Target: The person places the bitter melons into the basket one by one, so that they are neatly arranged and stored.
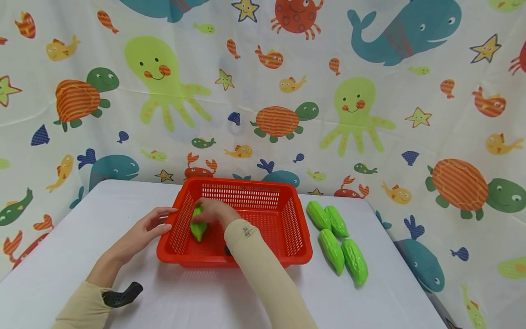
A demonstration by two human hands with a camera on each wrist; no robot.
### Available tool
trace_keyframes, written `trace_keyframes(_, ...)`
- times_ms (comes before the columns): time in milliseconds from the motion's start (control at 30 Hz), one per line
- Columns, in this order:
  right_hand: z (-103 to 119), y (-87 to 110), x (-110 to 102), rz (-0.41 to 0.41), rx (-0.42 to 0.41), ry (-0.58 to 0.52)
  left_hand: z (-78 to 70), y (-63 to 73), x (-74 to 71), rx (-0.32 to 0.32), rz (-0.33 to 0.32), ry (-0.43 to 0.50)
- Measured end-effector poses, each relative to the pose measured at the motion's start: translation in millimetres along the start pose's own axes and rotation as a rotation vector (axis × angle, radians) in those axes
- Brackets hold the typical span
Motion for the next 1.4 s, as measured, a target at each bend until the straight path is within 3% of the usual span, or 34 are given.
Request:
trace_keyframes(433, -0.8, -1.6, 0.1, -0.009, -0.004, 0.034, 0.5, 0.2, -0.3, 0.009, -0.002, 0.003)
trace_keyframes(767, -2.9, 0.1, -0.8, 0.016, -0.002, 0.002, 0.5, 0.6, 1.0, -0.008, 0.001, 0.012)
trace_keyframes(1400, -2.0, 3.9, -4.2, -0.025, 0.017, -0.085, 0.4, 0.9, -0.7, 0.007, -0.003, 0.0)
Point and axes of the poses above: each hand's wrist, its own y-axis away from the middle knuckle, its own x-axis out of the palm, z = x × y, the point moved 4 cm from there along -y, towards the middle knuckle
